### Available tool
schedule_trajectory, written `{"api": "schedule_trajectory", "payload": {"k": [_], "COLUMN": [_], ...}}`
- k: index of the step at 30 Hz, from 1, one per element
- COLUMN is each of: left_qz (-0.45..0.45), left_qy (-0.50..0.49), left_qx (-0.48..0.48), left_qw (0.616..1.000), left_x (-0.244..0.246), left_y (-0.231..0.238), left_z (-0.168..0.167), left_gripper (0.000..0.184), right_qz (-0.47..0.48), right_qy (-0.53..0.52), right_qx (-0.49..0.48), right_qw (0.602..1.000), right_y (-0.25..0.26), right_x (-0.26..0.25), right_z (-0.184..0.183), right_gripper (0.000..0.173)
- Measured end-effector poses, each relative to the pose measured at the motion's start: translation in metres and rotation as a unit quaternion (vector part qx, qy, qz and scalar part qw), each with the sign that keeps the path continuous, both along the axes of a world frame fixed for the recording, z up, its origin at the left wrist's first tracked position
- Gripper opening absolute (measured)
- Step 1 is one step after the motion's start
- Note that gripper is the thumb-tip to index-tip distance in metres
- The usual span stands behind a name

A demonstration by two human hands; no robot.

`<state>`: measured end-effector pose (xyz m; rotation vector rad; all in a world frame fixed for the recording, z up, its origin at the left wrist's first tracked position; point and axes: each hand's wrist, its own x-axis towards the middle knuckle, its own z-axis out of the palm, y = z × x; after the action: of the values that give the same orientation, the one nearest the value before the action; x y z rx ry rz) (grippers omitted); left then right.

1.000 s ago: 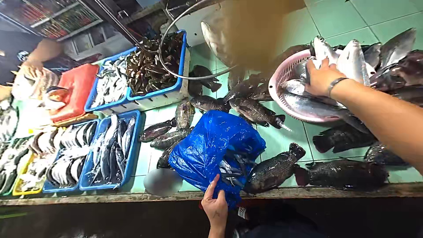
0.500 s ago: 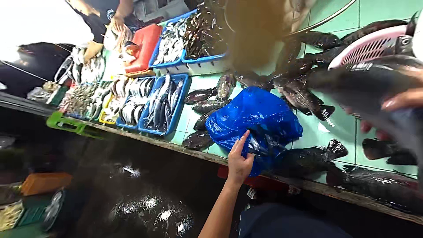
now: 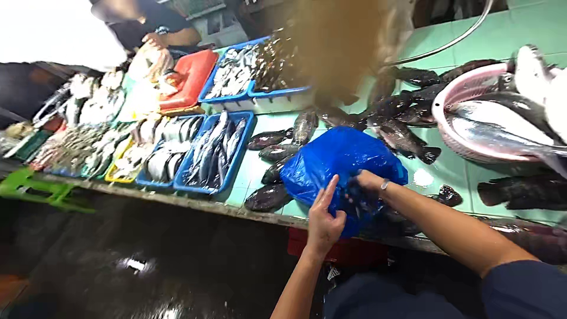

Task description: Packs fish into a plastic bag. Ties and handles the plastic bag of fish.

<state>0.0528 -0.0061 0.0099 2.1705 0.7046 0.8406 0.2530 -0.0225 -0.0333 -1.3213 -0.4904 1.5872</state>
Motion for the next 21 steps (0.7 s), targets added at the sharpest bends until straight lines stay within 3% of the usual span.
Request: {"api": "schedule_trajectory", "payload": {"k": [3,5,7,9,10,13,15,18,21], "left_qz": [-0.004,-0.016,-0.023,-0.017,-0.011,0.01,0.021,0.031,0.024], "left_qy": [0.004,0.003,0.004,0.008,0.008,0.014,0.017,0.014,0.019], "left_qx": [0.013,0.019,0.015,0.013,0.011,0.0,-0.009,-0.032,-0.033], "left_qw": [1.0,1.0,1.0,1.0,1.0,1.0,1.0,0.999,0.999], "left_x": [-0.007,-0.008,-0.007,-0.006,-0.006,-0.002,0.002,0.005,0.007], "left_y": [0.003,0.001,-0.002,-0.002,-0.003,-0.006,-0.008,-0.011,-0.006], "left_z": [-0.001,-0.004,-0.005,-0.005,-0.005,-0.006,-0.008,-0.007,0.002], "left_gripper": [0.073,0.071,0.07,0.07,0.07,0.071,0.069,0.069,0.071], "right_qz": [0.085,0.054,-0.05,-0.098,-0.094,-0.042,0.006,0.067,0.049], "right_qy": [-0.264,-0.453,-0.595,-0.682,-0.7,-0.653,-0.624,-0.61,-0.583], "right_qx": [0.031,0.08,0.109,0.035,-0.042,-0.269,-0.318,-0.273,-0.187], "right_qw": [0.96,0.886,0.795,0.724,0.707,0.707,0.714,0.741,0.79], "right_y": [-0.049,-0.098,-0.137,-0.162,-0.169,-0.169,-0.159,-0.15,-0.161], "right_x": [0.025,0.056,0.103,0.159,0.182,0.224,0.24,0.266,0.285], "right_z": [0.006,0.037,0.066,0.087,0.091,0.082,0.074,0.062,0.064], "right_gripper": [0.033,0.026,0.023,0.03,0.04,0.068,0.075,0.063,0.046]}}
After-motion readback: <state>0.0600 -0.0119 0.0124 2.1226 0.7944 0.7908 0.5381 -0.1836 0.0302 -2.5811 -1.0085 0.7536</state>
